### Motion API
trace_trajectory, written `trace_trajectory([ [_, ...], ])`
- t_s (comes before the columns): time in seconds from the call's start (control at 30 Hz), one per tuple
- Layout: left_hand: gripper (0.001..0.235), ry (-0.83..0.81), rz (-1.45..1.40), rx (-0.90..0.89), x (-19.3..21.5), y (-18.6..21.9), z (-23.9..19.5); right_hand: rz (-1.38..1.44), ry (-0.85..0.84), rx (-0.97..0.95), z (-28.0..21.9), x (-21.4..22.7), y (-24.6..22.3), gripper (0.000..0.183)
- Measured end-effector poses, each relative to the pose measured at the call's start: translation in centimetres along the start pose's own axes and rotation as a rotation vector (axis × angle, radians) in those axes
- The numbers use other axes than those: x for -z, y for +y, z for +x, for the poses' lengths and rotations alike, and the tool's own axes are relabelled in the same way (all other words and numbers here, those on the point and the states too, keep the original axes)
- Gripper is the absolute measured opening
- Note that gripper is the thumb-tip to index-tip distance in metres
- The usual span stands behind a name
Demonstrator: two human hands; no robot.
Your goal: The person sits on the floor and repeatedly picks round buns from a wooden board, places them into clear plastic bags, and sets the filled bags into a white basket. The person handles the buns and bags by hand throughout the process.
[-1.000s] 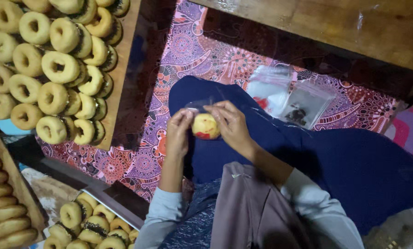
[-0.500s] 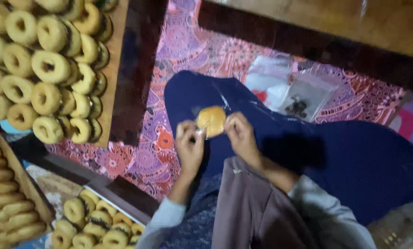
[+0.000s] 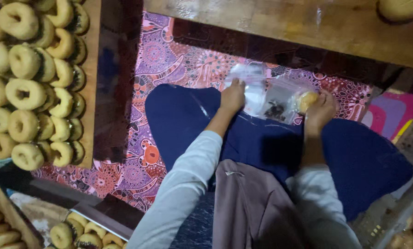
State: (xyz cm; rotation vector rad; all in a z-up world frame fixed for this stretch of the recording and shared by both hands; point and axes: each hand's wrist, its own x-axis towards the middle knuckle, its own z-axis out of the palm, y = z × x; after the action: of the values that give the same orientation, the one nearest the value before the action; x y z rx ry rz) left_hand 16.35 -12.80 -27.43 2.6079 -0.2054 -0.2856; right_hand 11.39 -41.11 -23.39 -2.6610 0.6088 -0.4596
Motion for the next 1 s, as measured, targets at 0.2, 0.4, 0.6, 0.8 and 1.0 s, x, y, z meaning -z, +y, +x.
trace_trajectory([
  [0.2, 0.019, -0.006, -0.155, -0.097, 5.2, 2.8, -3.5, 0.313, -0.019, 0.422, -1.3, 0.3, -12.1, 0.065],
  [0.4, 0.053, 0.674, -0.478, -0.167, 15.3, 6.1, -3.2, 0.628, -0.643, 0.173, 0.0, 5.3, -20.6, 0.018],
  [0.6, 0.007, 0.603, -0.694, 0.11, 18.4, 7.2, -2.4, 0.648, -0.35, 0.508, -0.3, 13.1, -24.8, 0.028],
  [0.8, 0.041, 0.59, -1.218, -0.202, 19.4, 9.6, -2.8, 0.706, -0.437, 0.641, 2.4, 11.2, -25.1, 0.046],
  [1.0, 0.021, 0.322, -2.28, -0.092, 20.1, 3.7, 6.5, 0.877, -0.693, 0.094, 13.0, 6.1, -26.8, 0.023],
])
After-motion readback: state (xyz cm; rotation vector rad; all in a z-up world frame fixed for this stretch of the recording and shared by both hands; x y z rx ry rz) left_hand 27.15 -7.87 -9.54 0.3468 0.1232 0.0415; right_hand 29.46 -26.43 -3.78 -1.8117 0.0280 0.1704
